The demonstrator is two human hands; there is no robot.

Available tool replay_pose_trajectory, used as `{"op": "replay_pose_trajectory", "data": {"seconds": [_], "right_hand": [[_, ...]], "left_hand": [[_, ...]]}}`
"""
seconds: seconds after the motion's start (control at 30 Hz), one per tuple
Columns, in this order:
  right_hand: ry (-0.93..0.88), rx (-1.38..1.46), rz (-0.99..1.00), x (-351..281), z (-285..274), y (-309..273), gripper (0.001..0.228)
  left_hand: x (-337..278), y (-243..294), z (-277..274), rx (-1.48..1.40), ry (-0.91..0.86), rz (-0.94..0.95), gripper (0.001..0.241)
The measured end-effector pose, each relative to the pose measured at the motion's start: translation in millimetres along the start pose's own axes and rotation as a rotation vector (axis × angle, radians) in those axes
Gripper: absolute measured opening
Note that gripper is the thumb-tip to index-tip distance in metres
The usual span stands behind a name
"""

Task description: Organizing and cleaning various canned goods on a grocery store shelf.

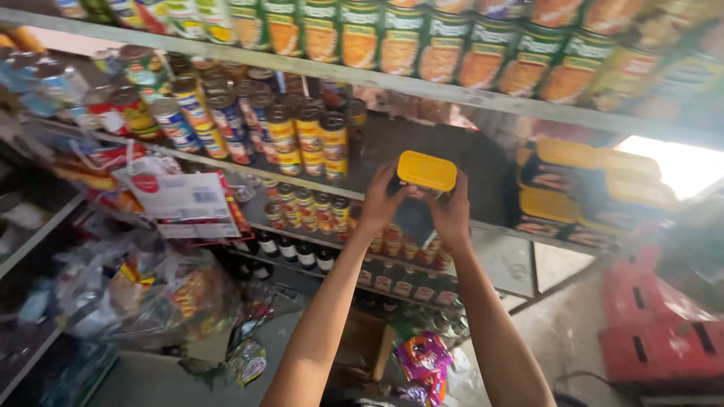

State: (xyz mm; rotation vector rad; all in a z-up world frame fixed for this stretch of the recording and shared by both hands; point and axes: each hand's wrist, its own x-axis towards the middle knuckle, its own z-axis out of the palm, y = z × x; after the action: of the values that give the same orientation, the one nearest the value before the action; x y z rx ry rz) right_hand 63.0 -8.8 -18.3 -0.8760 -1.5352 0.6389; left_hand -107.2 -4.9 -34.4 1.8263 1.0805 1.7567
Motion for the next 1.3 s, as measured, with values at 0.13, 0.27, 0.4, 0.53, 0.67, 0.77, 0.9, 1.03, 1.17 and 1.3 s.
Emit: {"op": "replay_pose_trajectory", "data": {"seconds": [0.13,0.27,0.4,0.53,0.67,0.77,0.9,1.03,1.17,1.3], "right_hand": [[0.010,-0.039,-0.054,5,61,25,0.061],[0.003,0.152,-0.004,16,102,58,0.062],[0.012,-0.264,0.098,32,119,95,0.069],[0.006,-0.359,0.126,40,125,108,0.068],[0.018,-0.291,0.024,45,125,105,0.067],[0.030,-0.324,-0.081,53,127,123,0.067],[-0.031,-0.097,0.149,55,124,120,0.058],[-0.013,-0.373,0.003,52,119,126,0.063],[0.002,-0.420,-0.112,53,116,141,0.056],[-0.011,-0.429,0.061,50,117,142,0.039]], "left_hand": [[-8,-35,-37,0.140,0.019,-0.089,0.059],[-9,-65,-65,0.302,-0.058,-0.125,0.067],[-13,-62,-72,0.310,-0.102,-0.162,0.091],[-18,-78,-70,0.406,-0.109,-0.115,0.087],[-22,-77,-66,0.623,-0.264,-0.087,0.081],[-20,-76,-63,0.727,-0.242,-0.033,0.079],[-28,-89,-56,0.788,-0.234,-0.035,0.083],[-32,-92,-49,0.866,-0.167,-0.035,0.085],[-31,-95,-47,0.902,-0.174,-0.046,0.086],[-29,-90,-48,0.879,-0.169,-0.071,0.089]]}}
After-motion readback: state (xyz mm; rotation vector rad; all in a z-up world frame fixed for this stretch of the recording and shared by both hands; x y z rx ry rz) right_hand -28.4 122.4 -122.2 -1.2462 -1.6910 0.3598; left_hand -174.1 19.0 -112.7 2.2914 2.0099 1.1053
